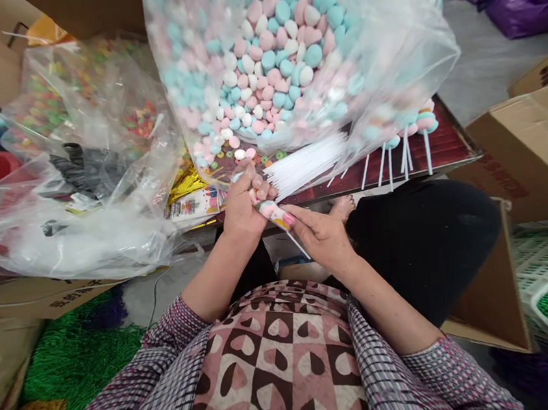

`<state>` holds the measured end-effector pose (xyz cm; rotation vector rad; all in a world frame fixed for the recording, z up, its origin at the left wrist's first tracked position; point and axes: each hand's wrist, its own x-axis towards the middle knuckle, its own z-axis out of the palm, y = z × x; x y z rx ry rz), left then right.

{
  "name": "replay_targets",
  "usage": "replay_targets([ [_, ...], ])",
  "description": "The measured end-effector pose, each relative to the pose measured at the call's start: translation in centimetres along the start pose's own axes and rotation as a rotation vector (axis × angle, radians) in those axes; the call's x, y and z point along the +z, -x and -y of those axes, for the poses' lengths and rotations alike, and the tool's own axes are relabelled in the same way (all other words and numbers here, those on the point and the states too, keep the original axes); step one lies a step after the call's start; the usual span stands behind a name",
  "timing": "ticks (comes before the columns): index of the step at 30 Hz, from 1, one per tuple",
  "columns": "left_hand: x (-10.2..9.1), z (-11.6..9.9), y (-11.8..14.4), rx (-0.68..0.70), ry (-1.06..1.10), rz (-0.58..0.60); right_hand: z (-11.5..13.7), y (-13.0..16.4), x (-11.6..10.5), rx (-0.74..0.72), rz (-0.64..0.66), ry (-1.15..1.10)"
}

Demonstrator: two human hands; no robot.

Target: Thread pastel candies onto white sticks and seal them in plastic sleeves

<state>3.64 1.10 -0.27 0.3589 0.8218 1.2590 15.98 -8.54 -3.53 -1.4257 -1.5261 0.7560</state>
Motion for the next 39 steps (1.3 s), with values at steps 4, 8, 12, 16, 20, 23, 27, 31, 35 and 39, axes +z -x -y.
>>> replay_targets([
  [4,-0.1,-0.7,0.0,0.141,-0.06,0.03,1.1,-0.2,-1.0,0.092,-0.032,-0.17],
  [8,0.1,0.4,0.9,0.211,-0.174,0.086,2.1,-0.7,-0.5,0.1,0.029,-0.072],
  [12,0.5,1.3,1.5,0.221,-0.225,0.086,2.3,-0.6,1.3,0.084,0.131,0.065],
  [16,0.8,0.9,1.8,0.199,-0.214,0.082,2.0,-0.3,1.8,0.119,0.16,0.015],
  [20,1.2,0.2,2.1,0.076,-0.161,0.059,2.2,-0.3,1.3,0.257,0.266,-0.219],
  [23,1.3,-0.1,2.3,0.01,-0.146,0.045,2.4,-0.2,1.0,0.415,0.363,-0.537],
  [27,1.3,-0.4,2.0,-0.013,-0.154,0.109,2.7,0.1,0.9,0.588,0.466,-0.947],
  [31,0.9,-0.6,1.7,-0.044,-0.106,0.268,3.0,0.2,1.1,0.64,0.454,-1.049],
  [35,-0.1,0.2,2.8,-0.209,-0.189,0.315,2.5,-0.1,1.3,0.505,0.219,-0.88],
  [39,-1.4,1.8,4.3,-0.377,-0.414,0.387,1.6,-0.3,1.5,0.396,0.089,-0.597],
])
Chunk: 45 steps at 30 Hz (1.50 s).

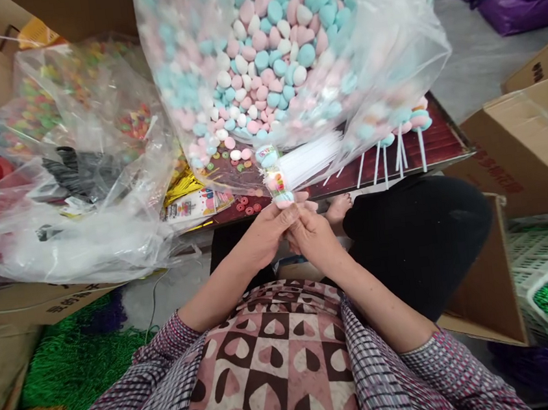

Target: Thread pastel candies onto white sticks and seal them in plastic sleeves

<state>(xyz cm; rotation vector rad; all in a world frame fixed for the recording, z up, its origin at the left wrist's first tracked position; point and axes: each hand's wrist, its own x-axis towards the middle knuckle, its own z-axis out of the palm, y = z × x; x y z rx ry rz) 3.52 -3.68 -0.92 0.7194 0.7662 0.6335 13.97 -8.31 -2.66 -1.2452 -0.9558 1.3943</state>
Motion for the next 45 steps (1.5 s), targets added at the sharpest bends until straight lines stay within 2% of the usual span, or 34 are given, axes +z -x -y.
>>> replay_targets([
  [4,0.0,0.5,0.0,0.012,-0.058,0.025,-0.1,0.0,-0.4,-0.018,-0.033,0.091],
  [10,-0.2,-1.4,-0.1,0.001,0.069,0.009,0.5,0.3,-1.1,0.101,0.135,-0.054],
  [15,-0.2,-1.0,0.0,-0.051,0.043,0.095,-0.3,0.3,-0.5,0.011,0.059,-0.031],
  [19,-0.5,-0.5,-0.1,-0.022,-0.016,0.104,0.1,0.3,-0.1,0.016,0.018,0.065],
  [23,-1.1,-1.3,0.0,0.067,-0.039,0.079,1.8,0.0,-2.0,0.054,0.208,0.236],
  [25,-1.2,-1.8,0.2,0.125,-0.046,0.072,2.6,-0.2,-3.5,0.018,0.158,0.261],
  [26,-1.2,-2.0,0.4,0.117,-0.05,0.104,3.0,-0.2,-4.2,-0.013,0.081,0.235],
  [28,-0.7,-2.1,1.0,0.0,-0.032,0.258,3.7,-0.1,-4.9,-0.069,-0.037,0.128],
  [29,-0.3,-2.0,1.3,-0.096,-0.006,0.373,3.9,-0.1,-5.0,-0.085,-0.039,0.063],
  [31,0.6,-1.5,1.8,-0.266,0.071,0.597,4.4,0.1,-4.6,-0.082,0.055,-0.031],
  [33,1.2,-0.9,2.0,-0.339,0.115,0.694,4.5,0.2,-3.9,-0.065,0.133,-0.071],
  [34,1.3,-0.7,2.0,-0.329,0.11,0.68,4.5,0.1,-3.5,-0.065,0.129,-0.079],
  [36,1.1,-0.4,1.9,-0.214,0.011,0.54,4.2,-0.1,-2.8,-0.084,0.036,-0.083],
  [39,0.3,-0.5,1.6,0.095,-0.343,0.143,3.5,-0.8,-1.8,-0.134,-0.186,-0.117],
  [41,-0.3,-0.7,1.7,0.258,-0.528,-0.079,3.4,-1.2,-1.3,-0.139,-0.268,-0.142],
  [42,-0.6,-0.8,1.7,0.288,-0.549,-0.113,3.5,-1.4,-1.2,-0.132,-0.259,-0.148],
  [43,-0.9,-0.9,1.9,0.283,-0.513,-0.089,3.7,-1.4,-1.2,-0.117,-0.215,-0.145],
  [45,-1.4,-1.3,2.3,0.179,-0.33,0.086,4.4,-1.5,-1.3,-0.091,-0.075,-0.13],
])
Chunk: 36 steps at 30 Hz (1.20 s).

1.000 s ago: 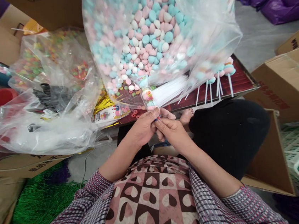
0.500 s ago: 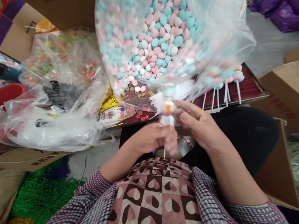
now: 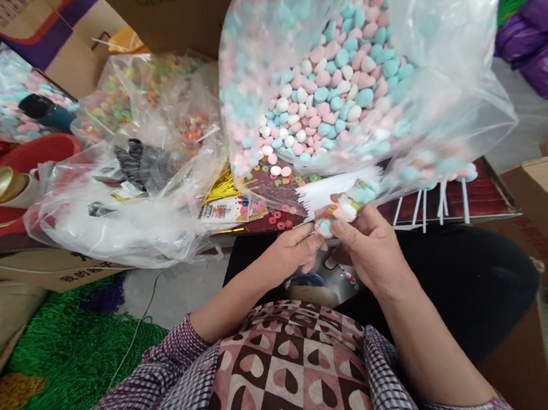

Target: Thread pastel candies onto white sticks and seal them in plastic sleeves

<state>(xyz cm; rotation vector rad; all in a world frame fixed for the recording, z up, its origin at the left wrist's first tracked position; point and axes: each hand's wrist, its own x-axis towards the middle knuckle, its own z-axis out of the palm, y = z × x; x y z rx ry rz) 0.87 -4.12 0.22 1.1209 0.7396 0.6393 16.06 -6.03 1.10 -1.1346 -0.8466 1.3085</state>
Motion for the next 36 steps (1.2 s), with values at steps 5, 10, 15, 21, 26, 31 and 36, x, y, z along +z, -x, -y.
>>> replay_targets([
  [5,-1.0,-0.4,0.8,-0.07,0.25,0.221,0.7,-1.1,0.7,0.014,0.158,0.031],
  [10,-1.8,-0.3,1.1,0.139,-0.4,-0.255,-1.1,-2.4,3.4,-0.111,-0.098,0.086],
  [15,-4.5,-0.2,2.0,0.191,-0.245,-0.396,-1.3,-3.9,6.2,-0.158,0.067,0.301],
  [21,-9.3,-2.0,3.7,0.381,0.406,-0.631,-2.8,-8.8,11.2,-0.357,0.318,0.644],
  [26,-11.3,-2.7,4.7,0.433,0.519,-0.716,-4.9,-12.7,16.0,-0.532,0.489,1.264],
  [31,-11.8,-2.2,5.1,0.455,0.549,-0.711,-5.8,-14.3,17.8,-0.614,0.539,1.613],
  [36,-12.0,-2.4,5.3,0.4,0.563,-0.697,-4.6,-14.3,17.6,-0.564,0.522,1.66],
])
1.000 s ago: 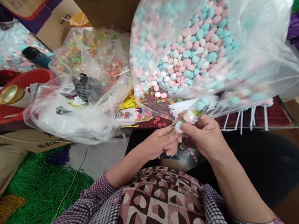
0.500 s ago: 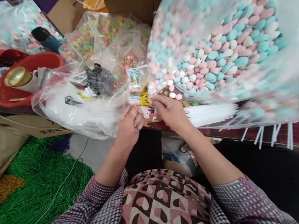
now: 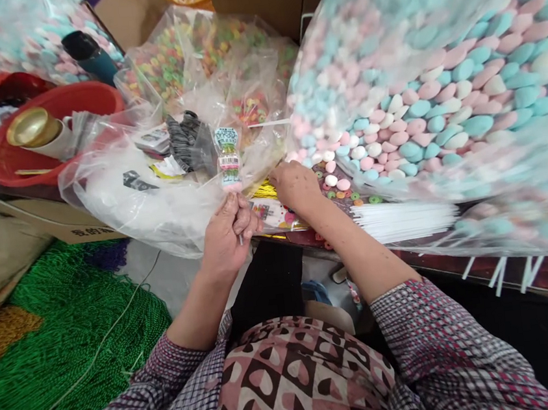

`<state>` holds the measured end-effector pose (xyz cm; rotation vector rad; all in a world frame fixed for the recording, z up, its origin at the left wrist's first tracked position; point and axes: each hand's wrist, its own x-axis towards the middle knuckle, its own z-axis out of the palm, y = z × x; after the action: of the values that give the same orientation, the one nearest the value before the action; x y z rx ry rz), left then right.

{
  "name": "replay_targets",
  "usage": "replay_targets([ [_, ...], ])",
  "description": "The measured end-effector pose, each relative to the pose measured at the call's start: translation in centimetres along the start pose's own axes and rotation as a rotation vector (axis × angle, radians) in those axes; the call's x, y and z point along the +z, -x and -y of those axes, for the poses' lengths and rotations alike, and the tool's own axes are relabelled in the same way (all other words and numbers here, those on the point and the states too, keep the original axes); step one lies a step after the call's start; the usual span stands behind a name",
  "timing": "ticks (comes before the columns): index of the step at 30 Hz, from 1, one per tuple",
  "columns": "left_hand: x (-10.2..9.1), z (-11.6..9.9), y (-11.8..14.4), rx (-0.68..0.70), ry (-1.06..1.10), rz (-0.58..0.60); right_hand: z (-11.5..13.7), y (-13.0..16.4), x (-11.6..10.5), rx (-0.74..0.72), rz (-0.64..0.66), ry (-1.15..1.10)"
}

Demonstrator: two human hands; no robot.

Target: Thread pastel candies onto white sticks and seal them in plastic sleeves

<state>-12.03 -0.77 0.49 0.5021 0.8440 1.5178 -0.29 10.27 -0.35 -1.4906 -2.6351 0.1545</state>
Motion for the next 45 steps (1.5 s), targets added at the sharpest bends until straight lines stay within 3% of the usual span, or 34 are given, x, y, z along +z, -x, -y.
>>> replay_targets([
  [7,0.5,0.4,0.2,-0.157,-0.06,0.101,-3.0,3.0,-1.7,0.136,-0.088,-0.156],
  [11,1.3,1.4,0.2,-0.255,-0.034,0.089,-4.6,6.4,-1.2,0.37,-0.234,-0.536],
  [15,2.7,3.2,0.3,-0.289,-0.084,0.072,-4.5,10.3,-1.4,0.555,-0.358,-1.019],
  [18,4.2,4.7,0.6,-0.309,-0.173,0.094,-3.6,12.8,-1.9,0.49,-0.368,-1.146],
  [25,6.2,6.0,1.8,-0.368,-0.286,0.226,-3.1,15.3,-2.1,0.342,-0.408,-0.717],
  [29,6.5,6.1,2.2,-0.366,-0.265,0.214,-3.2,15.9,-2.0,0.365,-0.444,-0.656],
  [31,6.6,6.2,2.3,-0.342,-0.241,0.195,-3.0,16.1,-2.1,0.396,-0.456,-0.742],
  [35,6.9,6.4,2.7,-0.372,-0.183,0.227,-2.6,16.4,-2.1,0.494,-0.433,-1.122],
  [40,7.3,6.2,3.3,-0.553,-0.102,0.327,-2.9,16.8,-1.5,0.548,-0.401,-1.418],
  [45,7.2,5.5,3.7,-0.825,-0.074,0.421,-4.5,17.9,-1.5,0.402,-0.186,-1.59],
])
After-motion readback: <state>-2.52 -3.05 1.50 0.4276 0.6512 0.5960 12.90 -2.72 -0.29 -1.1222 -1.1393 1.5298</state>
